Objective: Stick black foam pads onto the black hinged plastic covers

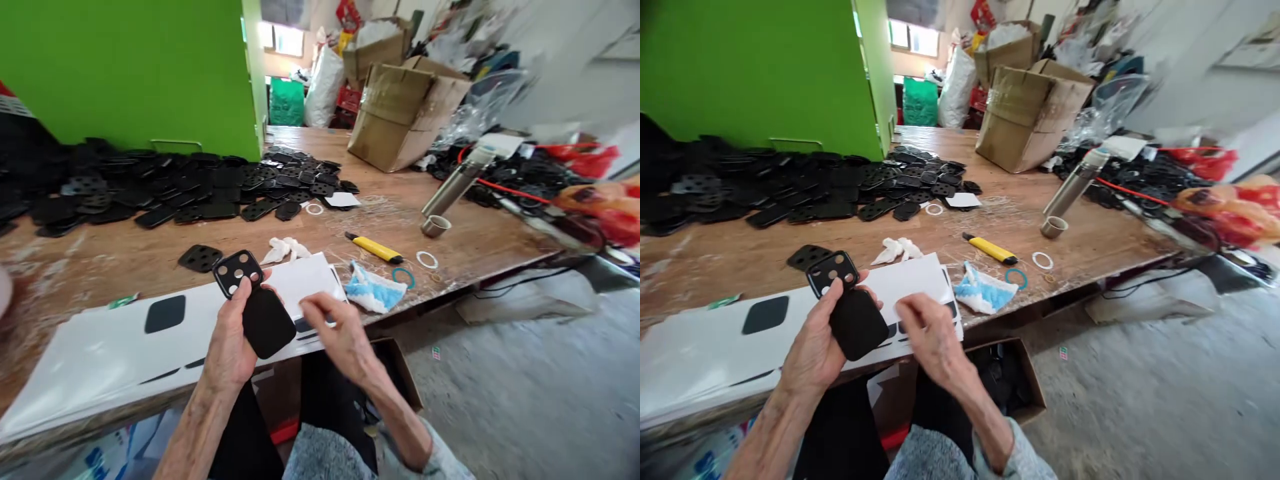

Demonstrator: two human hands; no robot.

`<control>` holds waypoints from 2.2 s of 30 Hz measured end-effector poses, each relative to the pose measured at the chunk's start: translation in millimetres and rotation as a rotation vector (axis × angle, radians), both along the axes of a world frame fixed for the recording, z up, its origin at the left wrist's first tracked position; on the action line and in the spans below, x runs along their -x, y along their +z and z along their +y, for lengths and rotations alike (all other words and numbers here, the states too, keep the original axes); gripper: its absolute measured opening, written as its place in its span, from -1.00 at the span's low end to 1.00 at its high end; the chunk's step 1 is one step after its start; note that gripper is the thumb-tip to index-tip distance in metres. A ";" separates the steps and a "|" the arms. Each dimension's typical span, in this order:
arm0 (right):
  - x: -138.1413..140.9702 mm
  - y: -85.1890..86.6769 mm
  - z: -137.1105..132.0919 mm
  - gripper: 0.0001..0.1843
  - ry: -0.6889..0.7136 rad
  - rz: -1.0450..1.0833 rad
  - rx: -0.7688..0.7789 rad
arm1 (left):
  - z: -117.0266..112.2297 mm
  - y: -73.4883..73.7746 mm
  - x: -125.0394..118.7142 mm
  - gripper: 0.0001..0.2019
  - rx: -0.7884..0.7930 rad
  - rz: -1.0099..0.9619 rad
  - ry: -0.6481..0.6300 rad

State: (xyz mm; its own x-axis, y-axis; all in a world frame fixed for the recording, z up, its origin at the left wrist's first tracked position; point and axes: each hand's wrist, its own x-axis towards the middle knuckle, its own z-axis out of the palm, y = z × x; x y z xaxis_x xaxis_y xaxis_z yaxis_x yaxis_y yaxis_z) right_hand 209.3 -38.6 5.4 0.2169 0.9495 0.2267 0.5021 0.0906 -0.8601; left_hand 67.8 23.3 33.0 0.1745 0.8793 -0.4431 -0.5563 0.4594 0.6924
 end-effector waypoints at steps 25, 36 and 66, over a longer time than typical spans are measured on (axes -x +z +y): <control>-100.4 -6.5 17.3 -0.88 0.051 -0.389 -0.254 | 29.8 -19.9 -95.9 -0.47 0.148 -0.093 -0.348; -96.1 -21.6 11.8 -0.86 0.146 -0.362 -0.253 | 29.8 -20.7 -109.5 -0.54 0.066 -0.098 -0.356; -28.2 5.6 144.0 -0.61 0.174 -0.910 0.251 | 25.8 -3.4 34.7 -0.74 0.057 0.051 0.364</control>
State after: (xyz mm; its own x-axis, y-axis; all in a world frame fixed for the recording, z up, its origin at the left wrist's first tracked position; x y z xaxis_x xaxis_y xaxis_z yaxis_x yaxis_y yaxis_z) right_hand 237.5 105.3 10.9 -0.0907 0.9956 0.0240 0.9841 0.0933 -0.1515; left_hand 33.1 49.0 29.6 -0.1681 0.8535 -0.4933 -0.6560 0.2766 0.7022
